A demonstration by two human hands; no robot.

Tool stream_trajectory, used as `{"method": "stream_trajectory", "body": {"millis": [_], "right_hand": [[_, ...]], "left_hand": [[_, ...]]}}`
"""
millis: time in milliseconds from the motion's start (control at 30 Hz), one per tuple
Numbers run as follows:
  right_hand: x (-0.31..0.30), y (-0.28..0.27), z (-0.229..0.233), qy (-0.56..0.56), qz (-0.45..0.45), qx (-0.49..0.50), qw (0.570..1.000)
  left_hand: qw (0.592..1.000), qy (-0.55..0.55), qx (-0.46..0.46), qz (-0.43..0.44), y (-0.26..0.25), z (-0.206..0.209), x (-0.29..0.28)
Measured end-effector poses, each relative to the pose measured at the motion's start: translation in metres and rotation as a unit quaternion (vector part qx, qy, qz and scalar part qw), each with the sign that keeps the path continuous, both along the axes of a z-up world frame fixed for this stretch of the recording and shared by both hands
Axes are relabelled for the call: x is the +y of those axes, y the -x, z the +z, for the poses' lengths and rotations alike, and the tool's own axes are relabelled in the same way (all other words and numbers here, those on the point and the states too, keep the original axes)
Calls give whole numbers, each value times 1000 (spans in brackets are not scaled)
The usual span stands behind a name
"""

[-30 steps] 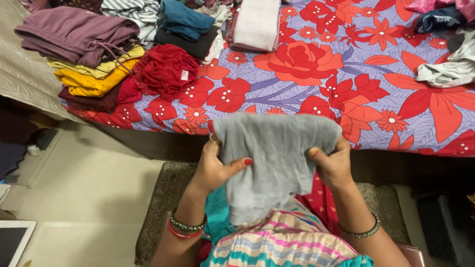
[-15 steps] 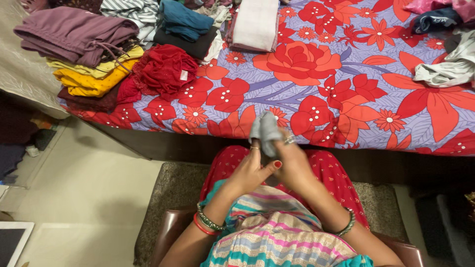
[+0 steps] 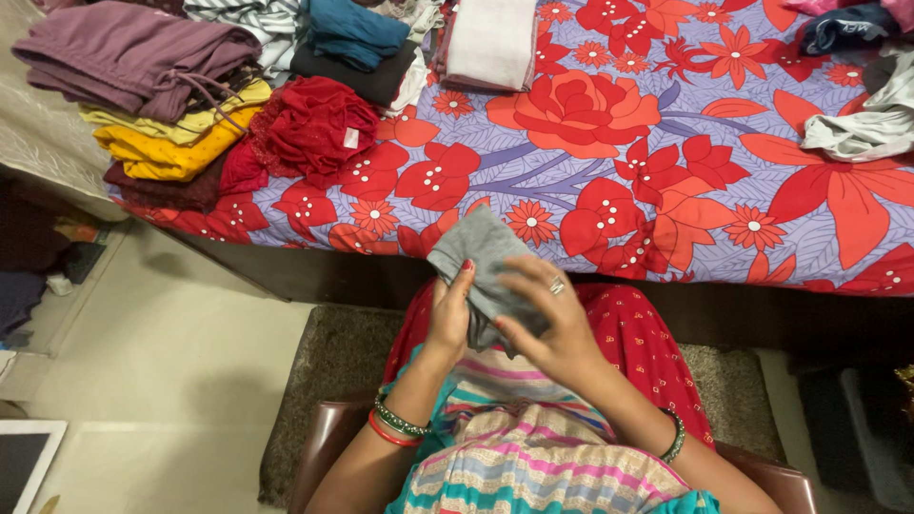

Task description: The person folds multiple items of clothing, including undergarments and a white tank top, by hand while seated next to a bed with a pile of laundry.

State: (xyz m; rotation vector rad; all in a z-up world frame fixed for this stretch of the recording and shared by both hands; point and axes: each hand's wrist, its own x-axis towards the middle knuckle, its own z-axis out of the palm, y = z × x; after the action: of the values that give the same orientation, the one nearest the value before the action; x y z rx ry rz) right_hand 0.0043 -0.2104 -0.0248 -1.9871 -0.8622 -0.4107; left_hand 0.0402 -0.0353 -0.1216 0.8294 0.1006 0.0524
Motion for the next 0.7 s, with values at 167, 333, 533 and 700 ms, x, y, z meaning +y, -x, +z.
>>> {"method": "stream_trajectory", "body": {"millis": [167, 333, 533, 700], "right_hand": [[-11, -14, -16, -61, -33, 164, 984], [-12, -16, -20, 28, -28, 105, 994], [8, -14, -19, 177, -41, 13, 983], [2, -23, -35, 108, -62, 65, 990]], "left_hand": [[993, -108, -27, 27, -7, -5, -2], [999, -34, -5, 14, -5, 0, -6], [998, -49, 19, 36, -1, 8, -17], [998, -60, 17, 2, 9, 42, -18]]}}
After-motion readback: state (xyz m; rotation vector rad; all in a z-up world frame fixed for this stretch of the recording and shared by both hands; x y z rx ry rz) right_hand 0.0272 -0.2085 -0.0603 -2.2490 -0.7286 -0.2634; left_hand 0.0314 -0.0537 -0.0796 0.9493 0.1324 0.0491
